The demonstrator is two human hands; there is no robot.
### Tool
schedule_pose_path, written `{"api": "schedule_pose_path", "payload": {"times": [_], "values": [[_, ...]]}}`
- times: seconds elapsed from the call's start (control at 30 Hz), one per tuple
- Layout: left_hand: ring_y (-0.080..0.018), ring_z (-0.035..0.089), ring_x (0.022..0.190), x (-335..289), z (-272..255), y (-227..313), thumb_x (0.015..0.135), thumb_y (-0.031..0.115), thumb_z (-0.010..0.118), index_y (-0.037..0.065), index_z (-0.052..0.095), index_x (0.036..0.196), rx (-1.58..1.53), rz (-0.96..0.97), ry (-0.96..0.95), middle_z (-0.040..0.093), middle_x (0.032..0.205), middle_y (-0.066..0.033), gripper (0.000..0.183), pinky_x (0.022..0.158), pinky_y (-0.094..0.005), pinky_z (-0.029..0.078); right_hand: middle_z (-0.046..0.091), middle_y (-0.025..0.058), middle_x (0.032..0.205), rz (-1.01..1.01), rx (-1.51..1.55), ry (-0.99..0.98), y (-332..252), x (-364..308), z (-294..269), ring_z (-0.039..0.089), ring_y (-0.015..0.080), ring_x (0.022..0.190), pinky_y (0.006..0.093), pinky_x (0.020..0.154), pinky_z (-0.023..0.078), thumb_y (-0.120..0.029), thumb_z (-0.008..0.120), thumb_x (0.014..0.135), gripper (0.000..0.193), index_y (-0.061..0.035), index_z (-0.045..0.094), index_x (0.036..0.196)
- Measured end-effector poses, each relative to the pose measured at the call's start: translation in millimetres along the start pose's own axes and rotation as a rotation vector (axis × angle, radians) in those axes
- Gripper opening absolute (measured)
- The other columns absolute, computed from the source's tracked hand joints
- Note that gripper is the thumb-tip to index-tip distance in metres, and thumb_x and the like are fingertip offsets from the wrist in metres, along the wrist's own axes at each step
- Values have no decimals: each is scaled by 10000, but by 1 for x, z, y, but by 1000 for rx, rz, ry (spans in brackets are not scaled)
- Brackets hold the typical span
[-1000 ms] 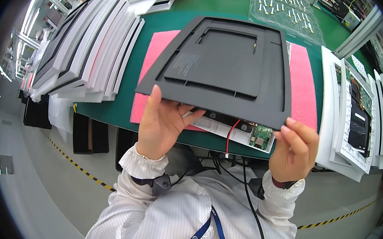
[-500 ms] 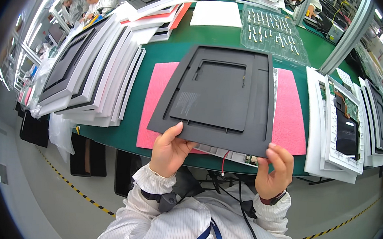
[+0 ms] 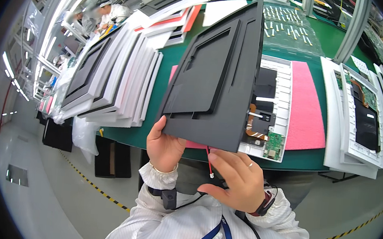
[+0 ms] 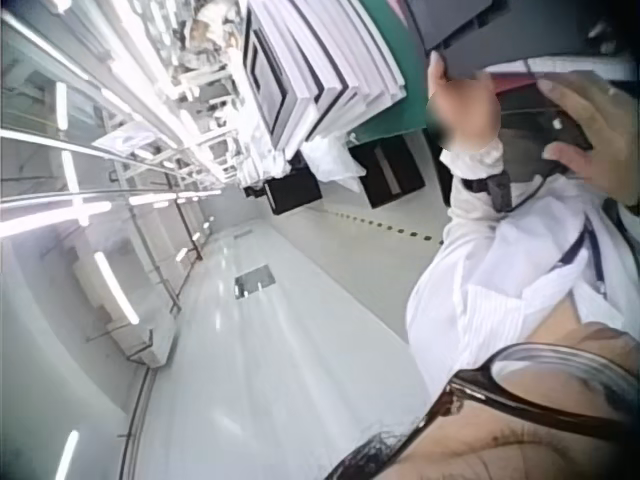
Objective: The person assembles a flat-screen monitor by connecting internal ribbon cables and wires to the circuit board, then attaching the back cover. The assembly is performed on a pink mat in a factory setting.
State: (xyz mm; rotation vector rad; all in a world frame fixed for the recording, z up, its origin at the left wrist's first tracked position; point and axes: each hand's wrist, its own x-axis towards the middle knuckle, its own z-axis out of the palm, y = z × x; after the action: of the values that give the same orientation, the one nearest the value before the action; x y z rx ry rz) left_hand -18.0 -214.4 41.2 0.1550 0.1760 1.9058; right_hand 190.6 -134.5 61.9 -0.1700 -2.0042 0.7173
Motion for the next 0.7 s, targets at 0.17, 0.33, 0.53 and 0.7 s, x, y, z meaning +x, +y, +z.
{"api": "schedule_pose_path", "payload": {"times": [0.17,0.33,0.53,0.7], "values": [[-320,493,1260,-9,7,5,972,97,429,-81,378,1356,-180,-56,-137,429,1393,-240,426,854,-333,555,646,95,960,-289,-250,113,-6,3,20,609,186,722,283,582,509,-156,721,751,307,-89,676,1048],[-334,468,1283,-14,20,2,952,7,452,-12,104,1481,-271,-12,-86,290,1499,-218,633,823,-293,575,637,68,931,-342,-252,181,-14,9,19,572,154,682,253,548,475,-101,692,730,238,-89,694,967],[-352,468,1283,-18,22,3,962,53,495,33,-15,1501,-306,-122,-150,433,1427,-192,743,921,-337,527,635,39,918,-416,-321,195,-20,12,22,560,148,720,251,592,472,-126,658,713,224,-84,692,930],[-350,485,1269,-19,23,2,960,47,500,38,-29,1503,-262,-168,-181,434,1428,-192,758,895,-313,529,631,50,941,-428,-176,220,-28,13,15,568,157,720,257,592,473,-123,649,685,247,-67,689,922]]}}
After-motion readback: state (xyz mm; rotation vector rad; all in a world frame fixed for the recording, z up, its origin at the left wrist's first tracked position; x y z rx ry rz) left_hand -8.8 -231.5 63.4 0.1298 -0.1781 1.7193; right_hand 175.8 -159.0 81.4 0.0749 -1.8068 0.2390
